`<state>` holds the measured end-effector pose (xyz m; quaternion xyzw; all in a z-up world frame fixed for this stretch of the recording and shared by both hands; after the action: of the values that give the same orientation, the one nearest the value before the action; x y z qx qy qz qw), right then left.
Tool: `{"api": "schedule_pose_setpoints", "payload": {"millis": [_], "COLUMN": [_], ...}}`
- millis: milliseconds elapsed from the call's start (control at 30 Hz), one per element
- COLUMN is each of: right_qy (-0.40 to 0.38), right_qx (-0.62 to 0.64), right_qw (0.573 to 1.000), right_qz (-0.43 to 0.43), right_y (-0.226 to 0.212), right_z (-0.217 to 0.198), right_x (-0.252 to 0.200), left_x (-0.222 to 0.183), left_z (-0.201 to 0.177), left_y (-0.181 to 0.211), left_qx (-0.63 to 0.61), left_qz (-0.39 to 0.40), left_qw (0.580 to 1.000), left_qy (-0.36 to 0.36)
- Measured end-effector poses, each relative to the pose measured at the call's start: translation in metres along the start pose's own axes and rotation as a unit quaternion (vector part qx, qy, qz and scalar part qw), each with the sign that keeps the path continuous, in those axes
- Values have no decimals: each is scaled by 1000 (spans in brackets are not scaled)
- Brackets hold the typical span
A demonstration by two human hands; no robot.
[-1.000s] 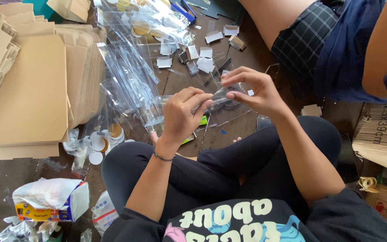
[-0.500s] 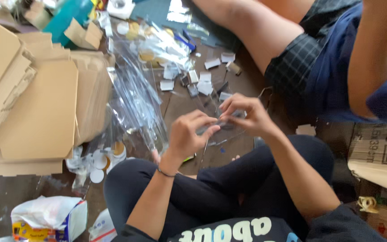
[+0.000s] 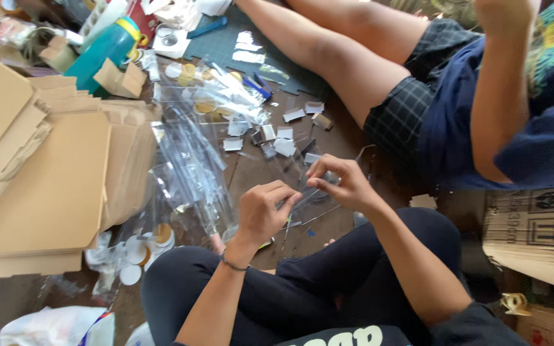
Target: The person peels protective film from small plastic sheets and fits them into other plastic components by hand.
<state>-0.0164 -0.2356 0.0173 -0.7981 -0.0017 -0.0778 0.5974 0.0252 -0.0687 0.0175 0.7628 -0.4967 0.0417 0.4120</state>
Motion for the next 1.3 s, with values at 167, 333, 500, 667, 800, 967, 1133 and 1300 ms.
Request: {"api": "schedule_pose_setpoints", "payload": {"millis": [167, 333, 500, 667, 800, 967, 1133, 1300], "right_qy": [-41, -92, -63, 8, 21, -16, -22, -10], "right_qx": [21, -2, -24, 14, -37, -134, -192, -196], "right_qw": [999, 996, 998, 999, 999, 989, 979, 974], "right_qz": [19, 18, 20, 32, 25, 59, 60, 113], "right_y": [-3, 1, 11, 10, 9, -11, -2, 22], "right_z": [11, 23, 12, -20, -27, -25, -21, -27], "right_x": [-3, -4, -3, -4, -3, -1, -1, 2], "left_x": [-8, -8, 0, -6, -8, -17, -26, -33], "left_z": [7, 13, -5, -5, 2, 18, 45, 56], "left_y": [-4, -3, -1, -15, -15, -24, -30, -34], "left_qx": [6, 5, -47, -36, -15, 47, 59, 74], "left_qz": [-4, -32, -59, -64, -49, -15, -3, 3], "left_qw": [1000, 999, 996, 989, 988, 987, 981, 978], "left_qy": [-4, -30, -46, -131, -143, -154, -186, -197]}}
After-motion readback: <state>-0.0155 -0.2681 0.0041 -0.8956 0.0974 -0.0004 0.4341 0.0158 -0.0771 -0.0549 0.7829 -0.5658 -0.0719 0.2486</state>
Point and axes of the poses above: each hand's wrist, its own x-axis towards the middle knuckle, its own z-axis out of the palm, y = z × x, the point moved 8 cm from there along x, towards the middle knuckle, and after that the axes turned 9 degrees about z, right-handed, at the moved point
